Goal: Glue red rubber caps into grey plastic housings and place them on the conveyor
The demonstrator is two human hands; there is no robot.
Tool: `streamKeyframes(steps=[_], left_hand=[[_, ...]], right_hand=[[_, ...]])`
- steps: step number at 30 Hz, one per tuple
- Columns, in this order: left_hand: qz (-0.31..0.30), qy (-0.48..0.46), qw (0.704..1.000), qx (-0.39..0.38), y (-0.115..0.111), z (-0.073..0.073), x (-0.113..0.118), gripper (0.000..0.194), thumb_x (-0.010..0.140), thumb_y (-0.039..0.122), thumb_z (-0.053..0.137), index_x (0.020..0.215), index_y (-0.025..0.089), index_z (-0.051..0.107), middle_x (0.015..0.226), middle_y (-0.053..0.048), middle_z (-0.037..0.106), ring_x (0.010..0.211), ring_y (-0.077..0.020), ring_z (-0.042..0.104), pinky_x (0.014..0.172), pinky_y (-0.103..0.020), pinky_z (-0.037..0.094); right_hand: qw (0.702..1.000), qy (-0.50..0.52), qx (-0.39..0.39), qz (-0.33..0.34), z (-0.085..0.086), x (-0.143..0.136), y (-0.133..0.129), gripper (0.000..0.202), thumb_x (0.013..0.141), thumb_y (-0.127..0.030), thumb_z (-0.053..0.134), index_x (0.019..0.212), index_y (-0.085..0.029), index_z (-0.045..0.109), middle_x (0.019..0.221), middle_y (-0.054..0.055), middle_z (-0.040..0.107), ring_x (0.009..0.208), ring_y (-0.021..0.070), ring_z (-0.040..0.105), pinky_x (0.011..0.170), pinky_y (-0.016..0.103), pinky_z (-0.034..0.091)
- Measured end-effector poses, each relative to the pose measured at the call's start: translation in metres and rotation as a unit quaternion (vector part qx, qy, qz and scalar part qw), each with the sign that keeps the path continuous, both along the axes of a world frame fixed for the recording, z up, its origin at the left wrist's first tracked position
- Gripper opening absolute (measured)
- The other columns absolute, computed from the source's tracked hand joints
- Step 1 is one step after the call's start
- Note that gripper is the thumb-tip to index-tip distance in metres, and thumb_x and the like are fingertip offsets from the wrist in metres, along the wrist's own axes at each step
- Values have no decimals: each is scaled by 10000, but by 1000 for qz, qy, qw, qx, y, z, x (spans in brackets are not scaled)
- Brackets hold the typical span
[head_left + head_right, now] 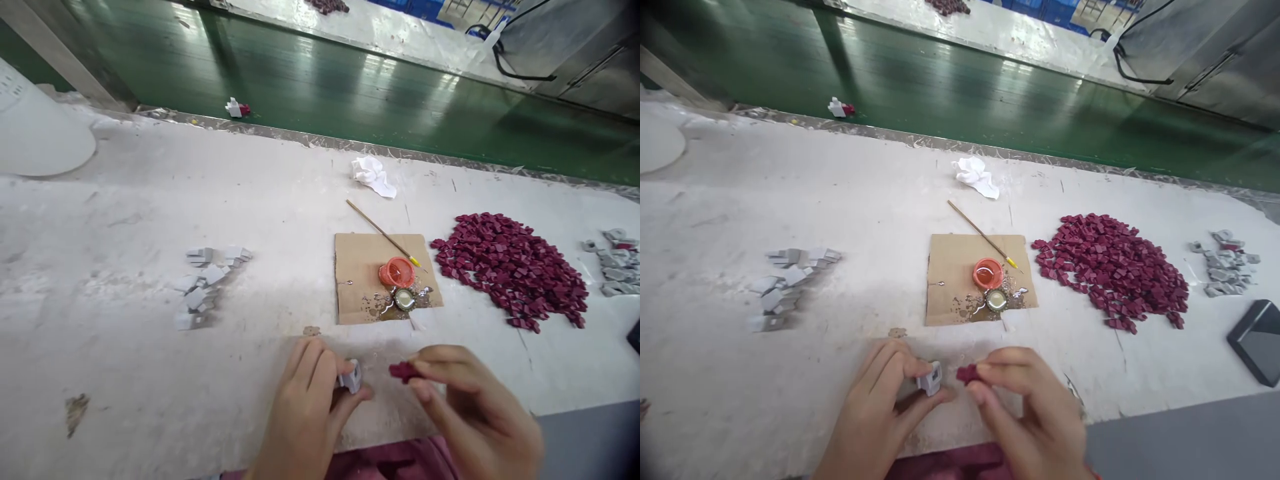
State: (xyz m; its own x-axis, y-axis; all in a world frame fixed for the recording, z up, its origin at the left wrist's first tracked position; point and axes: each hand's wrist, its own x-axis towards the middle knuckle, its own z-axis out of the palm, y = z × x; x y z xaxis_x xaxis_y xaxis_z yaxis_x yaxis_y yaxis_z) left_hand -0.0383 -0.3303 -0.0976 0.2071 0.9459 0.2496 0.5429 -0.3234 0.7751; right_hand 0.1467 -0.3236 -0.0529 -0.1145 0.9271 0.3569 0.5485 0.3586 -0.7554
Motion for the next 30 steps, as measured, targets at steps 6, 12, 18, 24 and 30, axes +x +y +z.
streamKeyframes(steps=[6,12,18,24,30], left_hand=[[-3,-4,1000,6,1,1,0,252,803,199,706,854,200,460,770,8,515,731,-172,509,647,-278,465],[-5,-8,1000,9,1,1,-1,219,818,161,680,864,197,469,788,0,531,753,-173,529,683,-288,484],[-21,4,1000,9,1,0,-5,184,844,220,657,874,204,477,786,-2,556,743,-166,574,668,-272,511],[-29,25,998,49,5,-5,-12,150,861,335,634,888,226,534,733,19,595,677,-144,631,617,-218,539],[-2,-67,996,-60,2,0,-12,180,775,307,737,898,254,616,836,14,680,773,-148,678,696,-224,568]], right_hand=[[994,67,-74,-46,-21,-27,-12,91,803,-129,659,831,-212,683,777,19,679,700,123,672,599,184,582],[996,54,-73,14,-19,-26,-5,109,821,-101,647,854,-194,693,782,29,684,719,114,677,639,169,577],[994,62,-79,52,-18,-28,0,89,833,-91,639,852,-169,678,795,35,687,742,107,675,664,158,573],[990,105,-71,65,-26,-29,-1,91,864,-112,603,901,-160,671,838,61,704,799,126,682,718,196,581],[985,117,-86,93,-25,-24,-5,168,912,-165,550,1040,-184,657,923,48,702,871,107,673,777,165,559]])
